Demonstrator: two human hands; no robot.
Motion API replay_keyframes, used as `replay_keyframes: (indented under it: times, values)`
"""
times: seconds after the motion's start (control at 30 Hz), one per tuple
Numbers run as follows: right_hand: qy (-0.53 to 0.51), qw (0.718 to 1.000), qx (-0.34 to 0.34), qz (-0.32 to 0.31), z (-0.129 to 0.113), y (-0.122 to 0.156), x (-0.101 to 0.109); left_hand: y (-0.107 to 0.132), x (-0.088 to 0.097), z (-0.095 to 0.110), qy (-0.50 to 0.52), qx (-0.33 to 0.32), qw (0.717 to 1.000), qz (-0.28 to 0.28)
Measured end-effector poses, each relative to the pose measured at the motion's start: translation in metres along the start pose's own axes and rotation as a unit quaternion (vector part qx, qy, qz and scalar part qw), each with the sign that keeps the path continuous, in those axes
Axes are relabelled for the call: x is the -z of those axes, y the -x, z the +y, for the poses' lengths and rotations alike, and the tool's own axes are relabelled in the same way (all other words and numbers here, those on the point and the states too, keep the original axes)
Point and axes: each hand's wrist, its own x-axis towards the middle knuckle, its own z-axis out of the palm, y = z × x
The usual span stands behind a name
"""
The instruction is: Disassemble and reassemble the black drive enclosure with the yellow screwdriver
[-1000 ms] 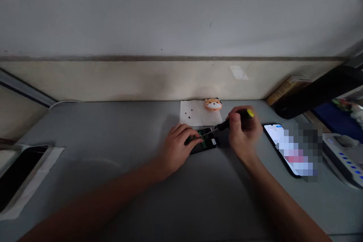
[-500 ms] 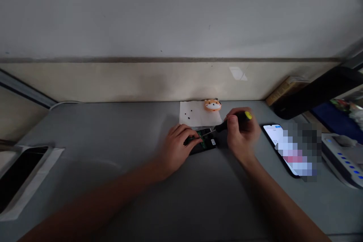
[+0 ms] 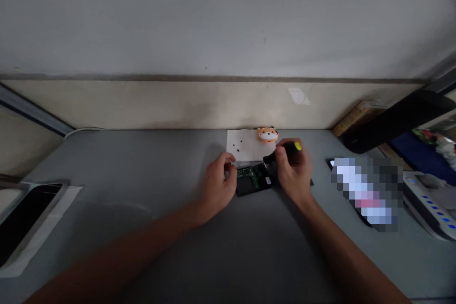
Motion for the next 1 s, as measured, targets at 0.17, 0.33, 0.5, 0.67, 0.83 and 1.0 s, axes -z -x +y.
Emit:
replay_keyframes:
  times: [0.17,0.33,0.5,0.67,0.83,1.0]
  values:
    - [-0.001,1.000,-0.012,-0.019,0.001,0.004,-0.003,0.000,-0.001,-0.002,-0.005,-0.003,1.000,-0.024]
    - [-0.011,1.000,-0.015,-0.012,0.003,0.003,-0.004,-0.002,0.000,-0.001,0.019,-0.006,0.999,-0.048]
    - [-0.011,0.999,-0.024,-0.021,0.004,0.003,-0.005,-0.003,0.000,0.001,0.013,-0.013,0.999,-0.038]
    - [-0.023,0.999,-0.038,-0.008,0.005,0.002,-0.006,-0.004,0.002,0.004,-0.009,-0.037,0.998,-0.042]
    - [-0.029,0.997,-0.069,0.005,0.005,0.000,-0.007,-0.004,0.004,0.004,-0.032,-0.044,0.997,-0.054]
    - [-0.027,0.996,-0.090,-0.004,0.007,0.001,-0.007,-0.005,0.005,0.010,-0.060,-0.015,0.994,-0.090]
